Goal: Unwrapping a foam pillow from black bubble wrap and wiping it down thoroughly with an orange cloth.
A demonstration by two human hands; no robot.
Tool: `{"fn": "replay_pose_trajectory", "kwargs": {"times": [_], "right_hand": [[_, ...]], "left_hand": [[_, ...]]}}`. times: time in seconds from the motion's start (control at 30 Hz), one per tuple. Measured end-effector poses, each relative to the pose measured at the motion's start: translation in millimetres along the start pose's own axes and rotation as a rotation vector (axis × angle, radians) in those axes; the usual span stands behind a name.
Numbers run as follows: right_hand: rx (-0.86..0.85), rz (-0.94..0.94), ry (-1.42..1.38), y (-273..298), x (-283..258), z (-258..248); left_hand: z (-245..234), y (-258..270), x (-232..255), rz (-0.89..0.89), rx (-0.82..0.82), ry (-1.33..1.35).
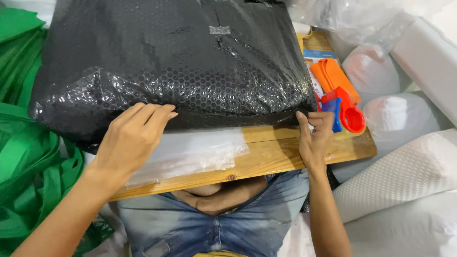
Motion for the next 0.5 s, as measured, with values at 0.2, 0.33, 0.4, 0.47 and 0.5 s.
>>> {"fn": "replay_pose_trajectory", "kwargs": {"times": [0.2, 0.33, 0.4, 0.47, 0.5], "right_hand": [[0.101, 0.295, -0.45, 0, 3, 8], [0.253, 0.293, -0.401, 2, -6, -4], [0.204, 0.433, -0.518, 5, -6, 3], [0.226, 0.379, -0.496, 5, 2, 1], [0.239, 0.326, -0.476, 4, 4, 0]], "left_hand": [[-2, -5, 4, -0.016, -0.022, -0.054], [2, -2, 6, 0.037, -0.048, -0.095], [5, 5, 0, -0.012, -0.07, -0.093], [6, 7, -1, -0.007, -0.061, -0.088], [5, 8, -1, -0.009, -0.054, -0.088]]}}
Point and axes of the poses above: each hand's wrist, its own y-axis away from the middle knuckle, its own z-axis out of the palm, x = y × z, the point moved 7 cm from there along -y, towards the middle knuckle, and after that the axes turned 8 degrees about x, right-handed, at the moved point
